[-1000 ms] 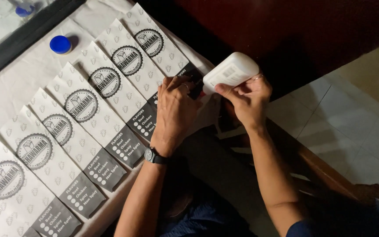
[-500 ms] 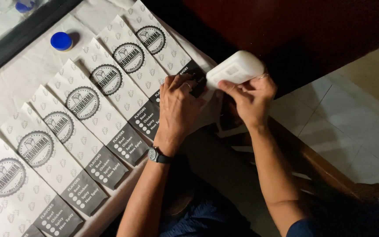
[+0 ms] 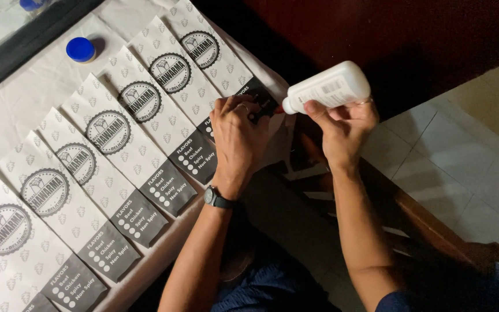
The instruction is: Laying out paper shawarma cone templates and applying glue to the edges for batch assembly.
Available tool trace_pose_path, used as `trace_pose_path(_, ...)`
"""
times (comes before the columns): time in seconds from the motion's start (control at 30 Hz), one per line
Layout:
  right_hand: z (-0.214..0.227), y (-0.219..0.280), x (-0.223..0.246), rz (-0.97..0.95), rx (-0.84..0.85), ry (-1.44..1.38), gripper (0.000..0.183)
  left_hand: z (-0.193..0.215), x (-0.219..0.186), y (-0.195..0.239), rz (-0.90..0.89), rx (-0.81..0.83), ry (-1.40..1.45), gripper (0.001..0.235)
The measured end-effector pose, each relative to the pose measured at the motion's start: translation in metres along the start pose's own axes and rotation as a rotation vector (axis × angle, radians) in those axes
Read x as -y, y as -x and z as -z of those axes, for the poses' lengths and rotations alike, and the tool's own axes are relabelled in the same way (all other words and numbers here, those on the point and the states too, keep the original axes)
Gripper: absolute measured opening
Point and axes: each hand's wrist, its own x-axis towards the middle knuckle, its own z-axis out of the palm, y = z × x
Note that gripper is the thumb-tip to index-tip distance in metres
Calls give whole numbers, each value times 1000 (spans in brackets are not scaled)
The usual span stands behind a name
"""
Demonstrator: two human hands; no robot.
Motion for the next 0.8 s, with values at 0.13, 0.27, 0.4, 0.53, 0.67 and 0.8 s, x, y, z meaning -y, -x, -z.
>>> trace_pose_path(0.13,-7,11,-24,-61,13,-8,50,-4,7,-2,15,-2,19,14)
trace_pose_path(0.27,-16,14,-12,-79,45,-55,50,-7,14,-2,-28,-10,26,16)
trace_pose_path(0.4,-17,10,-6,-71,9,-15,50,-4,18,-3,-82,9,52,17)
trace_pose_path(0.53,-6,1,-12,-32,15,37,44,-7,25,-3,-83,18,33,18)
trace_pose_path(0.67,-17,14,-5,-82,34,16,49,-8,29,-6,-91,50,3,17)
trace_pose_path(0.8,-21,11,0,-72,25,-5,52,0,23,-9,-106,79,-35,17)
